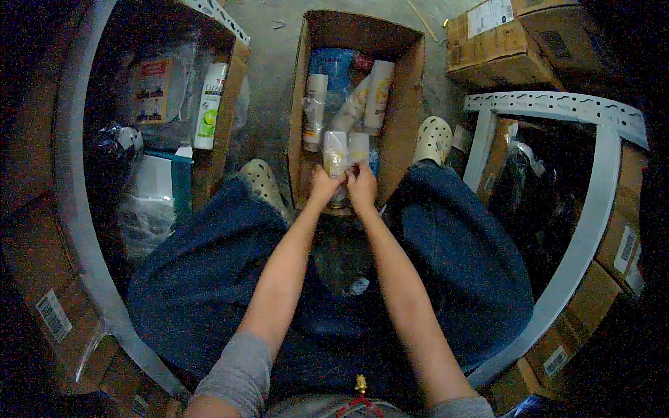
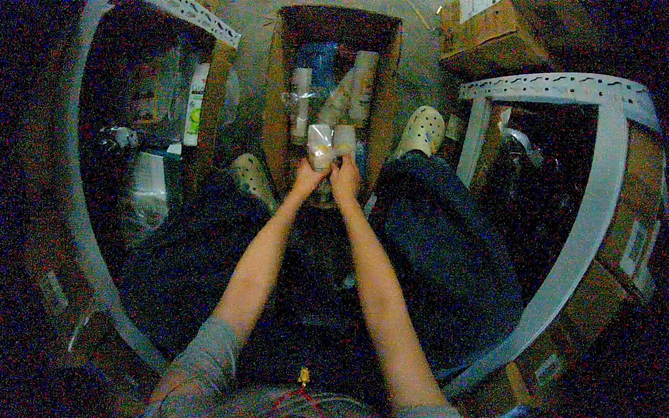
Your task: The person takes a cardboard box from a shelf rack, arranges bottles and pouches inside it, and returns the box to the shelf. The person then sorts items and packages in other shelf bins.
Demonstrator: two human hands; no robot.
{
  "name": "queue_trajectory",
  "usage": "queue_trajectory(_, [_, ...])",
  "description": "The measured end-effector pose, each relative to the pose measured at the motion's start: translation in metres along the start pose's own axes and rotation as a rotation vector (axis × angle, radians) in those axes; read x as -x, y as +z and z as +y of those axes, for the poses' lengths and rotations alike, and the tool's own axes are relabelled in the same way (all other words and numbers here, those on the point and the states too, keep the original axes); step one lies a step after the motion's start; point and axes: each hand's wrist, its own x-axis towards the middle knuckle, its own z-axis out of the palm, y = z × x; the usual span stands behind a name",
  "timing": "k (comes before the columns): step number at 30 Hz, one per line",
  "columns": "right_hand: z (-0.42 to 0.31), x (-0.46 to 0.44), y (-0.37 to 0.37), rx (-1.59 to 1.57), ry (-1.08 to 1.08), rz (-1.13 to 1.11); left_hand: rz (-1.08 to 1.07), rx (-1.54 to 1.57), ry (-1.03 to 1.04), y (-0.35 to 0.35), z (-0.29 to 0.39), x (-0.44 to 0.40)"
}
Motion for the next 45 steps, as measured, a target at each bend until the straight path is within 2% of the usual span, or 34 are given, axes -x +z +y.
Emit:
queue_trajectory(2, [0.01, -0.004, 0.012, 0.033, 0.063, -0.044, -0.006, -0.047, -0.02, -0.011, 0.018, 0.01])
queue_trajectory(4, [0.036, -0.009, 0.038, -0.261, 0.085, 0.031, -0.011, -0.092, -0.039, -0.026, 0.045, 0.024])
queue_trajectory(5, [0.028, -0.01, 0.031, -0.26, 0.084, 0.032, 0.02, -0.221, -0.068, -0.029, 0.055, 0.029])
queue_trajectory(6, [0.021, -0.013, 0.024, -0.83, 0.38, -0.05, 0.053, -0.349, -0.096, -0.034, 0.063, 0.034])
queue_trajectory(7, [0.006, -0.015, 0.011, -1.399, 0.679, -0.138, 0.053, -0.35, -0.096, -0.034, 0.063, 0.035])
queue_trajectory(8, [-0.022, -0.014, -0.01, -1.495, 0.707, -0.121, 0.057, -0.354, -0.033, -0.034, 0.061, 0.036])
queue_trajectory(10, [-0.032, -0.023, -0.009, -1.459, 0.654, -0.144, 0.063, -0.36, 0.032, -0.034, 0.061, 0.039])
queue_trajectory(12, [-0.045, -0.03, -0.014, -1.344, 0.562, -0.107, 0.077, 0.097, 0.294, -0.033, 0.066, 0.039])
queue_trajectory(15, [-0.048, -0.041, -0.027, -1.415, 0.517, -0.127, 0.084, -0.026, 0.384, -0.03, 0.063, 0.028])
queue_trajectory(17, [-0.063, -0.049, -0.04, -1.514, 0.491, -0.077, 0.022, -0.038, 0.34, -0.034, 0.058, 0.022])
queue_trajectory(19, [-0.074, -0.058, -0.047, -1.566, 0.47, -0.038, -0.167, -0.185, 0.261, -0.041, 0.053, 0.01])
queue_trajectory(20, [-0.08, -0.061, -0.05, -1.547, 0.434, -0.041, -0.231, -0.278, 0.09, -0.051, 0.072, 0.019])
queue_trajectory(23, [-0.091, -0.071, -0.057, -1.655, 0.394, -0.168, -0.26, -0.22, 0.175, -0.018, 0.012, -0.018])
queue_trajectory(25, [-0.09, -0.076, -0.053, -1.611, 0.38, -0.157, -0.21, -0.279, 0.158, -0.026, 0.036, -0.001])
queue_trajectory(28, [-0.091, -0.082, -0.045, -1.532, 0.403, -0.179, -0.302, -0.336, -0.015, -0.058, 0.071, 0.018])
queue_trajectory(29, [-0.088, -0.081, -0.041, -1.501, 0.435, -0.216, -0.305, -0.339, -0.018, -0.048, 0.051, 0.011])
queue_trajectory(30, [-0.086, -0.083, -0.036, -1.526, 0.494, -0.232, -0.27, -0.215, -0.024, -0.037, 0.026, 0.002])
queue_trajectory(32, [-0.087, -0.083, -0.032, -1.548, 0.52, -0.149, -0.231, -0.09, -0.025, -0.045, 0.037, 0.013])
queue_trajectory(33, [-0.087, -0.083, -0.031, -1.568, 0.546, -0.067, -0.205, -0.139, 0.027, -0.049, 0.049, 0.031])
queue_trajectory(35, [-0.086, -0.083, -0.032, -1.665, 0.584, -0.061, -0.176, -0.189, 0.084, -0.045, 0.056, 0.048])
queue_trajectory(37, [-0.082, -0.087, -0.033, -1.761, 0.625, -0.052, 0.1, -0.166, 0.277, -0.025, 0.043, 0.046])
queue_trajectory(38, [-0.079, -0.089, -0.034, -1.795, 0.597, -0.073, 0.079, -0.008, 0.203, -0.031, 0.063, 0.055])
queue_trajectory(39, [-0.076, -0.09, -0.034, -1.829, 0.569, -0.097, 0.078, -0.008, 0.202, -0.033, 0.074, 0.056])
queue_trajectory(41, [-0.071, -0.09, -0.036, -1.754, 0.554, -0.158, 0.338, -0.041, 0.247, -0.035, 0.085, 0.051])
queue_trajectory(42, [-0.069, -0.09, -0.037, -1.678, 0.536, -0.217, 0.338, -0.038, 0.25, -0.038, 0.09, 0.048])
queue_trajectory(43, [-0.069, -0.091, -0.037, -1.678, 0.529, -0.216, 0.449, -0.161, 0.356, -0.042, 0.092, 0.041])
queue_trajectory(44, [-0.07, -0.09, -0.036, -1.642, 0.629, -0.156, 0.56, -0.286, 0.461, -0.046, 0.095, 0.035])
queue_trajectory(45, [-0.072, -0.091, -0.035, -1.607, 0.723, -0.1, 0.568, -0.286, 0.468, -0.049, 0.101, 0.025])
